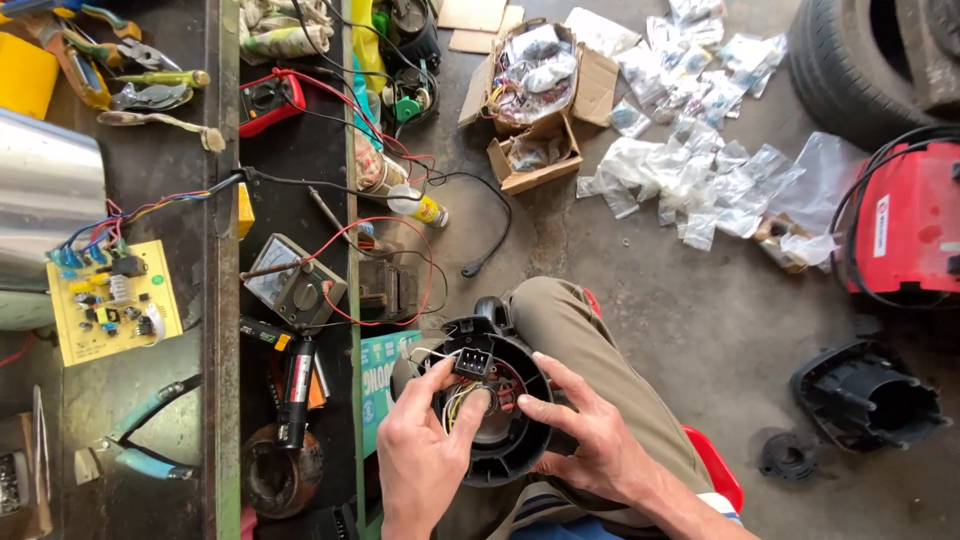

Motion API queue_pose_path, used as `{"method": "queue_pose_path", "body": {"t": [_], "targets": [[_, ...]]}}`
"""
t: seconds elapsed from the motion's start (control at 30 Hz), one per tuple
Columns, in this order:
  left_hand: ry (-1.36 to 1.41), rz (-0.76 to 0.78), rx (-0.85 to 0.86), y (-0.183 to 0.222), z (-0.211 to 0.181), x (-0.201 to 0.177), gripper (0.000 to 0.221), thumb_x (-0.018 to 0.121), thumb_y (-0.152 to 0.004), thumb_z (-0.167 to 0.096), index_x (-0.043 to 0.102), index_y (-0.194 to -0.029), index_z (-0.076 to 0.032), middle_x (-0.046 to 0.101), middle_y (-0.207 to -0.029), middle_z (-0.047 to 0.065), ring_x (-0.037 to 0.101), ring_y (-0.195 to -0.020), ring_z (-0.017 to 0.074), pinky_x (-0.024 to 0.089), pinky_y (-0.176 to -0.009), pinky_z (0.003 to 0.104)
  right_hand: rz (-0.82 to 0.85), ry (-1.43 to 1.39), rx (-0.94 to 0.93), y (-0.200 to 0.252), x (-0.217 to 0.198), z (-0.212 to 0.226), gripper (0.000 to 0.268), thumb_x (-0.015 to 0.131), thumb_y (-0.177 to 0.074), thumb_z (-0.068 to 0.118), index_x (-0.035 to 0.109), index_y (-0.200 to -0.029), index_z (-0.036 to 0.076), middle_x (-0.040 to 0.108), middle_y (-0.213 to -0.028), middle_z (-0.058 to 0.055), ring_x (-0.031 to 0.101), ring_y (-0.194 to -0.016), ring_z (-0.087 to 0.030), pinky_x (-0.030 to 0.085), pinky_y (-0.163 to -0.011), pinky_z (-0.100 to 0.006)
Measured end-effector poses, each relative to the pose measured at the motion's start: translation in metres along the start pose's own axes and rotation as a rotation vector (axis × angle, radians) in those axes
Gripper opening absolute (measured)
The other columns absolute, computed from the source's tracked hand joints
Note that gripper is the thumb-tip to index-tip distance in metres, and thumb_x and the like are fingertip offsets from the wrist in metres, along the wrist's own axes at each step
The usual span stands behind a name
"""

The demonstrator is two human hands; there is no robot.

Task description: Testing electrical connections with a multimeter and organizing wires inside a disassembled appliance.

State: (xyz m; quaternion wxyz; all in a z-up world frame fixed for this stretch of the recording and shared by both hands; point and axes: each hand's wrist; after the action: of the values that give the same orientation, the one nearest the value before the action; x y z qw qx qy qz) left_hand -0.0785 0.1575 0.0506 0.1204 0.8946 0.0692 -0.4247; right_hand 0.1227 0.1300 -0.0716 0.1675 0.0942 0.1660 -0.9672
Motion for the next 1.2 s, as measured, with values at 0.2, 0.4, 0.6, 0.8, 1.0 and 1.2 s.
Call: {"method": "queue_pose_path", "body": {"t": [0.2, 0.4, 0.6, 0.8, 1.0, 1.2], "targets": [[-0.257, -0.110, 0.152, -0.011, 0.007, 0.019, 0.054, 0.087, -0.074, -0.045, 0.070, -0.119, -0.019, 0.076, -0.092, -0.001, 0.075, -0.081, 0.0155, 0.057, -0.069, 0.037, 0.007, -0.014, -0.020, 0.000, -0.002, -0.005, 0.065, 0.085, -0.089, 0.023, 0.053, -0.146, 0.022, 0.035, -0.160, -0.032, 0.050, -0.145, -0.044, 0.050, -0.113, -0.048], [0.012, -0.236, 0.187, -0.007, 0.001, 0.012, 0.019, 0.080, -0.080, -0.019, 0.072, -0.096, -0.012, 0.072, -0.076, -0.006, 0.036, -0.044, 0.0054, 0.036, -0.042, 0.022, 0.009, -0.046, -0.028, -0.006, -0.007, -0.003, 0.058, 0.081, -0.092, 0.023, 0.056, -0.145, 0.018, 0.036, -0.158, -0.033, 0.049, -0.146, -0.045, 0.049, -0.115, -0.047], [0.216, -0.077, 0.401, 0.009, -0.002, -0.002, 0.003, 0.067, -0.091, -0.009, 0.069, -0.090, -0.008, 0.069, -0.076, 0.004, 0.056, -0.058, 0.0146, 0.047, -0.055, 0.025, 0.044, -0.083, -0.012, -0.004, -0.008, -0.007, 0.063, 0.082, -0.091, 0.018, 0.053, -0.147, 0.021, 0.032, -0.161, -0.033, 0.046, -0.148, -0.045, 0.047, -0.115, -0.048], [0.093, -0.091, 0.668, 0.018, 0.020, 0.008, 0.018, 0.058, -0.100, -0.021, 0.075, -0.095, -0.016, 0.081, -0.096, 0.003, 0.066, -0.064, 0.0160, 0.048, -0.064, 0.029, 0.004, -0.071, -0.030, -0.006, -0.008, -0.007, 0.059, 0.084, -0.090, 0.027, 0.058, -0.142, 0.017, 0.036, -0.158, -0.035, 0.050, -0.146, -0.042, 0.048, -0.115, -0.046], [0.085, -0.209, 0.745, 0.020, 0.026, 0.017, 0.014, 0.062, -0.097, -0.015, 0.075, -0.092, -0.013, 0.081, -0.097, 0.001, 0.062, -0.059, 0.0150, 0.046, -0.057, 0.027, 0.013, -0.082, -0.028, -0.015, -0.013, 0.001, 0.061, 0.089, -0.084, 0.032, 0.062, -0.135, 0.012, 0.039, -0.157, -0.032, 0.062, -0.134, -0.038, 0.051, -0.111, -0.042], [-0.223, -0.351, 0.857, 0.024, 0.028, 0.023, 0.003, 0.074, -0.093, -0.019, 0.073, -0.095, -0.018, 0.078, -0.101, -0.008, 0.057, -0.067, 0.0119, 0.049, -0.061, 0.021, 0.016, -0.350, 0.059, -0.021, -0.017, 0.006, 0.053, 0.081, -0.082, 0.040, 0.071, -0.123, 0.008, 0.039, -0.156, -0.034, 0.051, -0.144, -0.044, 0.039, -0.119, -0.053]]}}
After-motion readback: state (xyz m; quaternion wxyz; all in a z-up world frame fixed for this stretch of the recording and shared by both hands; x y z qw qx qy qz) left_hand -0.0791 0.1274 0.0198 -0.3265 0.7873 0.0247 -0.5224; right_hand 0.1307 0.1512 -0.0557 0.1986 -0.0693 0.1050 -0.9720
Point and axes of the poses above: each hand's wrist, its own y-axis away from the middle knuckle, its own x-axis out of the palm, z = x × y
